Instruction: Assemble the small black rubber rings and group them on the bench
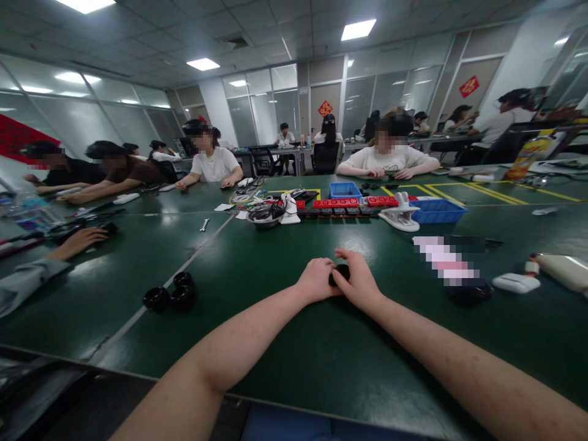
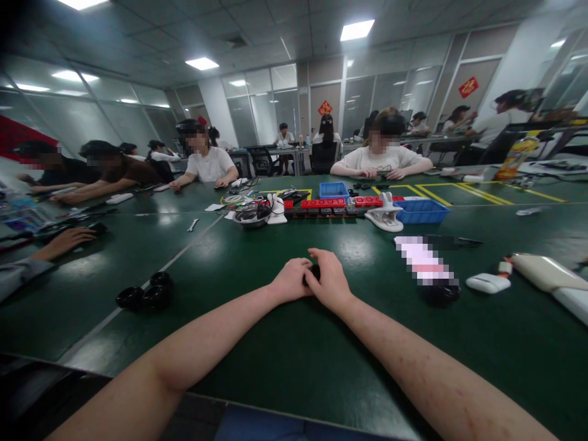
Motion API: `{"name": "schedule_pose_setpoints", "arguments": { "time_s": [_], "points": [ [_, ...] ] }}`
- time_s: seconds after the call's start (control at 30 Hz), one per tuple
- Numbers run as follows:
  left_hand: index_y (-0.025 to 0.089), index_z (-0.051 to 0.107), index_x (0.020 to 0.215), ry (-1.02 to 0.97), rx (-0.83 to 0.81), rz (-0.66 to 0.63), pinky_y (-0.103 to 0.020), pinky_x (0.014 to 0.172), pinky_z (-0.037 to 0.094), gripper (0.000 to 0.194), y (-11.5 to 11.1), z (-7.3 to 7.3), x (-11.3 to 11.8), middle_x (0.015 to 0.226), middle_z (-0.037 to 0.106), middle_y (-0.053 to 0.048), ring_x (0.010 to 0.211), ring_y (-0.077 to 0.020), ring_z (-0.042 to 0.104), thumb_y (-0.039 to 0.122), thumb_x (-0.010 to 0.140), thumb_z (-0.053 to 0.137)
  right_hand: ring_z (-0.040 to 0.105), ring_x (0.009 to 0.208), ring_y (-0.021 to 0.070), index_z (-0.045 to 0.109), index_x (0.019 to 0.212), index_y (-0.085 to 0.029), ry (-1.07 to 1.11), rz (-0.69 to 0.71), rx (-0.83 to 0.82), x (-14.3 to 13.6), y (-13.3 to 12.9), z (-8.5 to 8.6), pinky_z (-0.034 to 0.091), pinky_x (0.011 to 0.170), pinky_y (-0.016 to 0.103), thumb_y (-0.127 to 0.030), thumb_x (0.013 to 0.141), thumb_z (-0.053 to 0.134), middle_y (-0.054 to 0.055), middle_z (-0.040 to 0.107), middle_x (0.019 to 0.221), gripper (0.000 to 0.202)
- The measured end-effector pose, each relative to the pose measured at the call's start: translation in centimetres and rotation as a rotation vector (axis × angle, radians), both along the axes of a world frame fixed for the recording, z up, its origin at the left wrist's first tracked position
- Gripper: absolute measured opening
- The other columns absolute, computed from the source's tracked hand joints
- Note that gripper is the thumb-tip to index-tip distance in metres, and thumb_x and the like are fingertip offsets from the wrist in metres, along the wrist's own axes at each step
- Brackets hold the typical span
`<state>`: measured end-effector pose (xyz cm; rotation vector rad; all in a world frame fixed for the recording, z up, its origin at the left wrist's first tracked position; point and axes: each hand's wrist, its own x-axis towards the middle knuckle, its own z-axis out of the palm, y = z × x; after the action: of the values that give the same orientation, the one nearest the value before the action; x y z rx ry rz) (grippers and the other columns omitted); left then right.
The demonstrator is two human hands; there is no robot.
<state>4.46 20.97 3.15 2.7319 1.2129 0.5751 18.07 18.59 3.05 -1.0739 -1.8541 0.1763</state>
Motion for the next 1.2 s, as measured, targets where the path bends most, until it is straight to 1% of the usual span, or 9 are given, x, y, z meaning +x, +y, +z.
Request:
{"name": "schedule_pose_setpoints", "arguments": {
  "time_s": [0.17,0.37,0.47,0.6,0.7,0.87,1.03,1.13,1.2],
  "points": [
    [0.016,0.057,0.08,0.005,0.003,0.1,-0.036,0.077,0.042,0.038,0.4,-0.2,-0.4,0.086,0.056,-0.006,0.083,-0.0235,0.053,0.053,0.068,0.056,0.053,0.082,0.0255,0.051,0.096,-0.016,-0.069,-0.119,-0.062,0.4,1.0,-0.7,0.043,0.074,0.043,-0.035,0.073,0.054,0.01,0.055,0.088,0.031],
    [0.017,0.057,0.082,0.011,-0.008,0.126,-0.038,0.079,0.041,0.037,0.3,-0.2,-0.5,0.087,0.054,-0.006,0.085,-0.0235,0.051,0.052,0.07,0.056,0.052,0.08,0.0234,0.054,0.086,-0.017,-0.126,-0.113,-0.065,0.4,0.8,-0.3,0.042,0.073,0.039,-0.032,0.073,0.051,0.008,0.056,0.083,0.02],
    [0.017,0.058,0.087,0.007,-0.017,0.09,-0.037,0.081,0.04,0.039,0.7,-0.3,-0.8,0.089,0.054,-0.006,0.087,-0.0227,0.05,0.051,0.069,0.057,0.051,0.082,0.0237,0.055,0.087,-0.017,-0.145,-0.062,-0.042,0.4,0.6,0.1,0.041,0.075,0.04,-0.025,0.072,0.049,0.008,0.058,0.084,0.019],
    [0.019,0.059,0.093,0.01,-0.05,-0.024,-0.032,0.081,0.041,0.042,1.4,-0.3,-1.6,0.095,0.053,-0.004,0.09,-0.0205,0.049,0.052,0.067,0.061,0.052,0.084,0.0215,0.057,0.086,-0.019,-0.176,0.081,0.012,0.6,0.1,0.7,0.041,0.077,0.039,-0.013,0.065,0.043,0.005,0.061,0.086,0.026],
    [0.023,0.06,0.095,0.014,-0.072,-0.119,-0.031,0.083,0.04,0.042,1.7,-0.1,-2.0,0.1,0.053,-0.002,0.094,-0.0195,0.048,0.054,0.066,0.062,0.054,0.084,0.0194,0.058,0.073,-0.021,-0.188,0.177,0.065,0.7,-0.1,1.1,0.039,0.084,0.04,-0.008,0.062,0.039,0.002,0.064,0.082,0.026],
    [0.026,0.062,0.089,0.022,-0.092,-0.219,-0.032,0.089,0.036,0.033,1.8,0.0,-2.2,0.108,0.052,0.0,0.101,-0.0198,0.046,0.051,0.067,0.063,0.057,0.071,0.015,0.05,0.054,-0.022,-0.192,0.258,0.137,0.3,-0.4,0.8,0.036,0.092,0.041,-0.004,0.064,0.034,-0.002,0.059,0.06,0.025],
    [0.025,0.061,0.092,0.017,-0.089,-0.226,-0.034,0.09,0.035,0.035,1.7,-0.1,-2.1,0.109,0.052,-0.002,0.102,-0.0214,0.046,0.05,0.068,0.061,0.057,0.075,0.0148,0.052,0.061,-0.022,-0.186,0.242,0.159,0.0,-0.8,0.7,0.038,0.092,0.039,-0.005,0.07,0.032,0.0,0.06,0.067,0.027],
    [0.024,0.056,0.103,0.005,-0.09,-0.196,-0.039,0.092,0.033,0.049,1.5,-0.1,-1.9,0.11,0.052,-0.004,0.103,-0.0232,0.046,0.055,0.066,0.061,0.055,0.083,0.0173,0.055,0.08,-0.022,-0.173,0.158,0.15,0.1,-1.0,1.1,0.036,0.091,0.042,-0.01,0.077,0.033,0.003,0.061,0.081,0.025],
    [0.024,0.046,0.116,-0.017,-0.102,-0.156,-0.047,0.097,0.026,0.065,1.3,0.0,-1.8,0.116,0.049,-0.005,0.107,-0.025,0.044,0.06,0.063,0.06,0.053,0.09,0.0211,0.053,0.093,-0.019,-0.161,0.071,0.132,0.4,-0.8,1.1,0.037,0.088,0.044,-0.018,0.08,0.037,0.007,0.059,0.092,0.021]
  ]
}}
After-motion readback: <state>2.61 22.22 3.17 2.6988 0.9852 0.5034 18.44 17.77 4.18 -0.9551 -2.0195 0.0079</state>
